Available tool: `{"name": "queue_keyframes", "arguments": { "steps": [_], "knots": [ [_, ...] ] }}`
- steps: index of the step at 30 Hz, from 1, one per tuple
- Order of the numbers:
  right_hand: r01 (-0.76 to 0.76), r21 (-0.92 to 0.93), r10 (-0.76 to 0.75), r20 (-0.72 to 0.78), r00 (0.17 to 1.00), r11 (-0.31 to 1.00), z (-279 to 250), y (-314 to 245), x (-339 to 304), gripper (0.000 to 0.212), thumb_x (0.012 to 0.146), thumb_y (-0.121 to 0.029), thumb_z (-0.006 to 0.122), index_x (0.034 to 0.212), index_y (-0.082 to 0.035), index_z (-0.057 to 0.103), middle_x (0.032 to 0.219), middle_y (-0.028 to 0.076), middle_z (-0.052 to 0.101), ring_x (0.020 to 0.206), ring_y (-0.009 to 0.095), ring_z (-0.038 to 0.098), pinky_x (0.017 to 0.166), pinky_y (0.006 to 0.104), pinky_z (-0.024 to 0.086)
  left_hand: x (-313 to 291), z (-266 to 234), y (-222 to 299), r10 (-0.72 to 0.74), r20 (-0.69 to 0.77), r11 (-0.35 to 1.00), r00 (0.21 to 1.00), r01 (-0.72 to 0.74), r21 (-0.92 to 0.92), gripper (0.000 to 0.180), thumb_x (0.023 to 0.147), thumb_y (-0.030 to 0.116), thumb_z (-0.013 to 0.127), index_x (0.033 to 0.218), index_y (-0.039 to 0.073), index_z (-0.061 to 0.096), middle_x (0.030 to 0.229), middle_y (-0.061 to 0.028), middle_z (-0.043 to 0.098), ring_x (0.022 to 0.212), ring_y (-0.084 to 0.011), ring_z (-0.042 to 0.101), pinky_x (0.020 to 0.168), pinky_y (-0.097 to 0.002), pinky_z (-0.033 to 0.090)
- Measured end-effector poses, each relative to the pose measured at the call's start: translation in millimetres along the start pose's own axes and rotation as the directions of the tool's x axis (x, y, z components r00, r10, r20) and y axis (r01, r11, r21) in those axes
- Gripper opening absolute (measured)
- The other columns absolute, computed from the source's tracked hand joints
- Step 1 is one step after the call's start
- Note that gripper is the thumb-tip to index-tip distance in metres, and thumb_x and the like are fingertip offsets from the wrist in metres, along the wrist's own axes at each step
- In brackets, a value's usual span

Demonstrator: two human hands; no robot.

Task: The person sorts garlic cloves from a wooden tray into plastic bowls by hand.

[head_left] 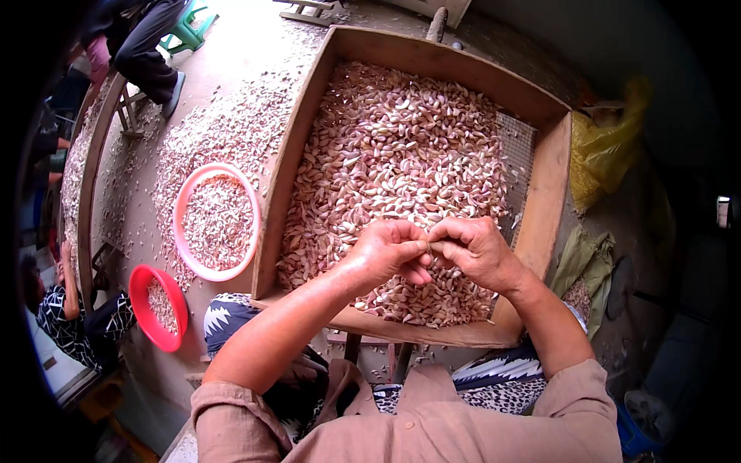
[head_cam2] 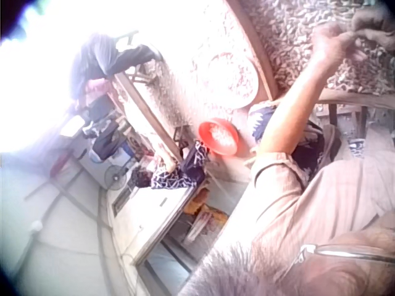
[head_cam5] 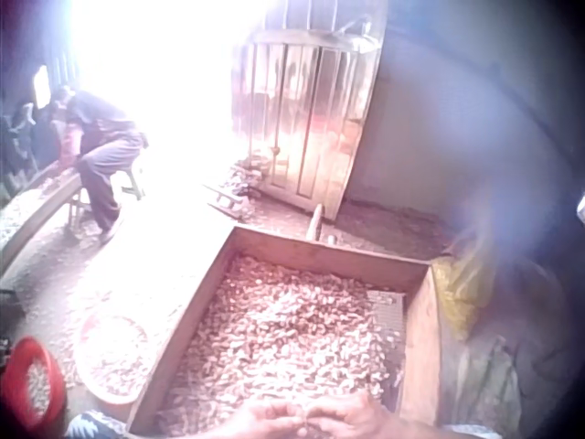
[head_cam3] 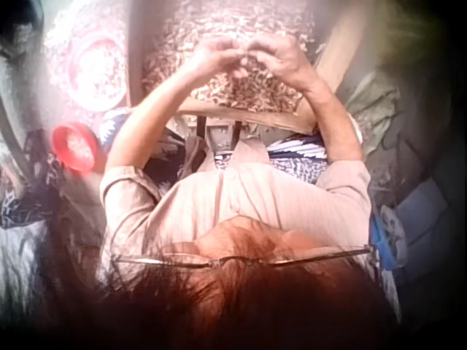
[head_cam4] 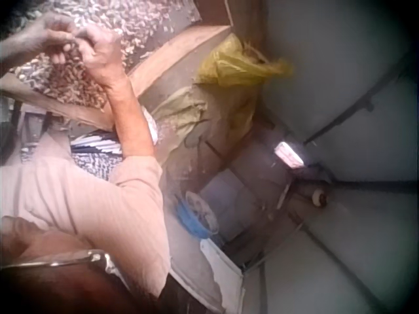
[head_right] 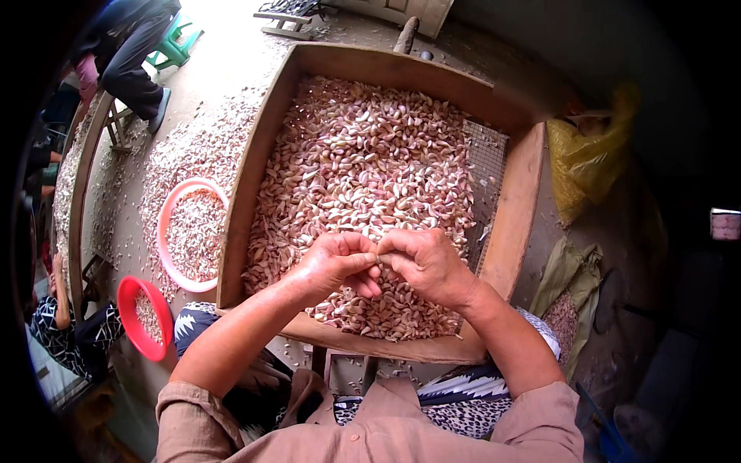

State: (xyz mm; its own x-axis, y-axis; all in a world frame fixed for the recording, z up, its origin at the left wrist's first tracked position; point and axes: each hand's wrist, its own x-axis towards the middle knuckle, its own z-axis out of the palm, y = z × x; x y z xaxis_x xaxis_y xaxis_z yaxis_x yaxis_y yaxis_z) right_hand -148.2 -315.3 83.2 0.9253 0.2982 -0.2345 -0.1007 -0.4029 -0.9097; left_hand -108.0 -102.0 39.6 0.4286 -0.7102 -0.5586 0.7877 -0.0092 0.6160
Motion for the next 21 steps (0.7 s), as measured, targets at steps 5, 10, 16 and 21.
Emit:
{"name": "queue_keyframes", "arguments": {
  "steps": [5,10,16,21],
  "knots": [
    [-0.169,0.206,0.157,0.074,0.985,0.964,2,3,1,0.01,0.093,0.0,0.065,0.1,-0.003,0.071,0.078,0.006,0.071,0.07,0.01,0.068,0.064,0.0283,0.055,0,-6,-4,-0.002,0.025,1.0,1.0,0.002,-0.001,0.013,0.106,0.011,0.06,0.109,-0.001,0.062,0.09,-0.01,0.071,0.076,-0.0233,0.076,0.069,-0.0324,0.066],
    [0.335,-0.274,-0.322,0.093,0.942,0.901,4,14,3,0.01,0.087,-0.002,0.07,0.097,-0.003,0.068,0.087,0.015,0.064,0.079,0.034,0.067,0.068,0.0406,0.053,1,-9,-7,-0.095,-0.005,0.995,0.995,0.095,0.001,0.013,0.105,0.011,0.061,0.11,-0.002,0.062,0.089,-0.0103,0.071,0.07,-0.0246,0.076,0.064,-0.0338,0.065],
    [0.252,-0.261,-0.251,0.035,0.967,0.932,12,2,-1,0.009,0.09,-0.001,0.067,0.098,-0.002,0.066,0.086,0.016,0.065,0.078,0.035,0.067,0.068,0.0414,0.053,-1,-6,-4,-0.099,-0.036,0.994,0.994,0.101,0.035,0.014,0.106,0.01,0.06,0.11,-0.002,0.062,0.088,-0.0101,0.071,0.07,-0.0244,0.076,0.063,-0.0334,0.065],
    [0.119,-0.147,-0.122,-0.009,0.993,0.982,12,-2,0,0.008,0.09,0.0,0.066,0.098,-0.001,0.067,0.085,0.016,0.067,0.077,0.031,0.069,0.069,0.038,0.053,-1,-4,-4,-0.056,-0.043,0.995,0.997,0.06,0.083,0.013,0.106,0.01,0.06,0.11,-0.002,0.062,0.087,-0.0103,0.07,0.07,-0.0232,0.076,0.063,-0.0331,0.065]
  ]
}}
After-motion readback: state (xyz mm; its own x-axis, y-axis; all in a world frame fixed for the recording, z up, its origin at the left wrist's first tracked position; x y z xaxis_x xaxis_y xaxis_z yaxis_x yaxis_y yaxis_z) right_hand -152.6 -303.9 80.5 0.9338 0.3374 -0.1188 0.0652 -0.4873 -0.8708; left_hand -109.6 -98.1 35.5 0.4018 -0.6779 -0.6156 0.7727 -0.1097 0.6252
